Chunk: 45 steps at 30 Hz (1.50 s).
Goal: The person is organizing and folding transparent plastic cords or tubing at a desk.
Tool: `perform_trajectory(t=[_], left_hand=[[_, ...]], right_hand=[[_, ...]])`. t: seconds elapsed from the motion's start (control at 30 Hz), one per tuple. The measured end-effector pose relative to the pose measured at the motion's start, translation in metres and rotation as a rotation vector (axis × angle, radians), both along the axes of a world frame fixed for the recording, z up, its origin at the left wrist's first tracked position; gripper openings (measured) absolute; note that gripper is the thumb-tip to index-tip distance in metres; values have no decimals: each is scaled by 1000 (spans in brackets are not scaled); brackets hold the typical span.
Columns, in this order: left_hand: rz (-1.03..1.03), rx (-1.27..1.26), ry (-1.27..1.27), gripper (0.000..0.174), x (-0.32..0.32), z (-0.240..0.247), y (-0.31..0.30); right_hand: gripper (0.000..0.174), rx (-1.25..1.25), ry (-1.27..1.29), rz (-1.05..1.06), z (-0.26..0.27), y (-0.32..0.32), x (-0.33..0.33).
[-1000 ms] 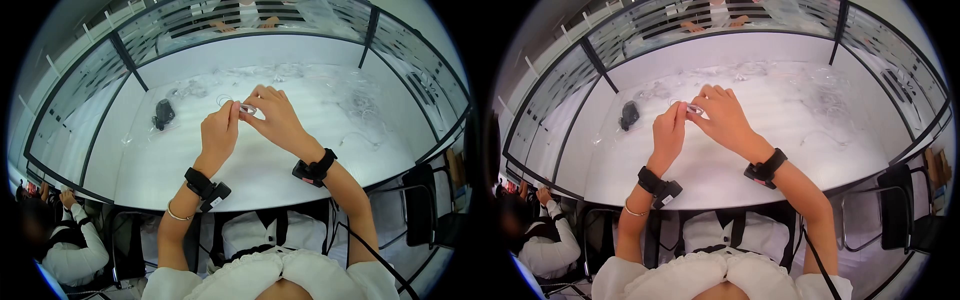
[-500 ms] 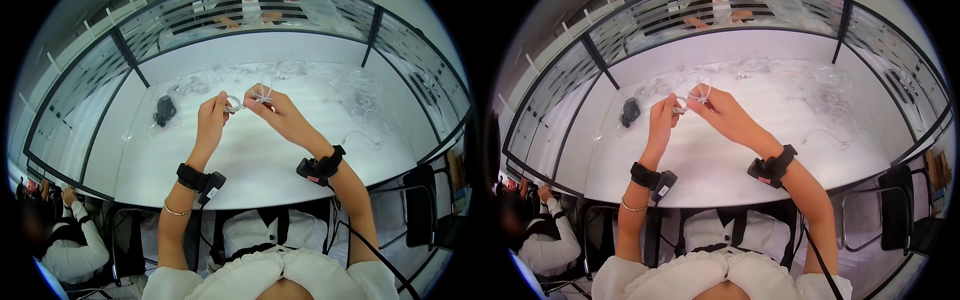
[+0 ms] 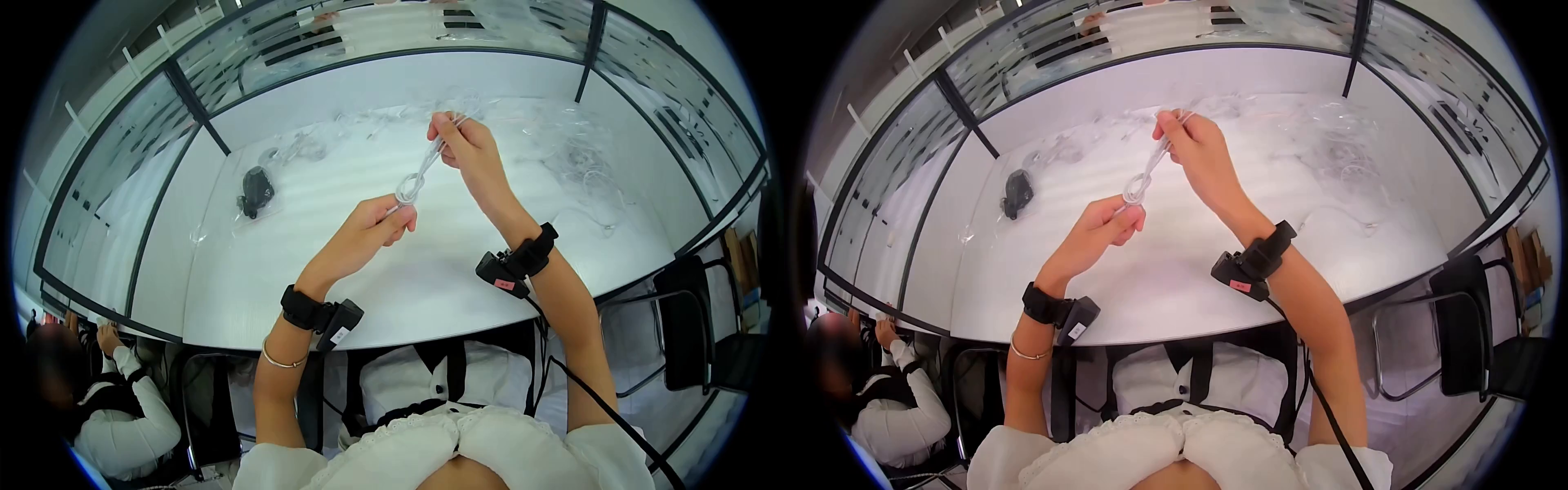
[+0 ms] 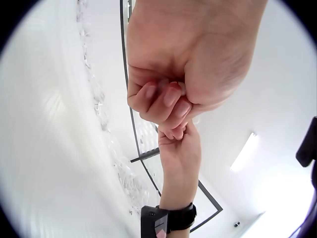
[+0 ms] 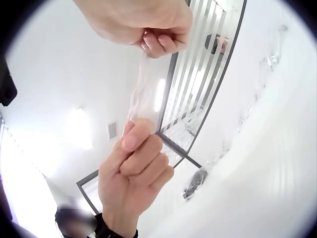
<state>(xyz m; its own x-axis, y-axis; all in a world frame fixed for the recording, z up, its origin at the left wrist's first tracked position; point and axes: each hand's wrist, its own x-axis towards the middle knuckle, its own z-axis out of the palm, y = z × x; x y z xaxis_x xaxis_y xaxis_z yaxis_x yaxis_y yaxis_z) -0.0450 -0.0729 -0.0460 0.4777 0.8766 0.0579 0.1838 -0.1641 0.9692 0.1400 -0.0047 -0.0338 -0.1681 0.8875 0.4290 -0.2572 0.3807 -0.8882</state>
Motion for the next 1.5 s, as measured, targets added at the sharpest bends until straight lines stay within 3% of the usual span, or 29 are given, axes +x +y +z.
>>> perform_trajectory(t=[0.3, 0.47, 0.57, 0.63, 0.7, 0.77, 0.9, 1.03, 1.07, 1.17, 1.2, 1.23, 1.3, 1.43, 1.47, 1.5], left_hand=[[-63, 47, 45, 30, 3, 7, -2], [-136, -62, 21, 28, 2, 0, 6], [-141, -58, -2, 24, 9, -10, 11], [-141, -47, -29, 23, 15, -12, 10], [-142, 11, -6, 24, 9, -18, 16], [-119, 70, 21, 25, 1, -19, 19], [84, -103, -204, 26, 3, -21, 17], [272, 60, -245, 22, 5, -10, 15], [321, 116, -223, 20, 4, -12, 17], [346, 142, -180, 20, 5, -11, 15], [336, 136, -197, 20, 6, -12, 15], [354, 128, -193, 19, 7, -10, 14], [396, 113, -187, 19, 10, -7, 9], [366, 140, -153, 18, 5, -14, 12], [404, 232, -151, 18, -2, -25, 23], [539, 403, 5, 26, -8, -29, 29]], right_hand=[[31, -16, 53, -28, 7, 17, 25], [32, -56, -24, -22, 11, 11, 27], [30, -3, -206, 70, 15, -2, 18], [30, 183, -493, 185, 16, -6, 11], [41, 111, -625, 394, 21, -24, 7], [53, 207, -688, 451, 15, -23, 8], [78, 497, -638, 484, 16, -14, 21], [67, 285, -680, 470, 14, 0, 38], [46, 261, -619, 382, 7, 6, 36], [31, 123, -562, 227, 3, 14, 22], [29, 199, -480, 165, -1, 8, 15], [30, 264, -609, 54, 4, 1, 8], [31, 205, -891, 53, 19, -13, -1], [33, 337, -765, 167, 20, 10, -1], [33, 353, -778, 206, 19, 30, -3], [33, 366, -789, 248, 22, 51, -7]])
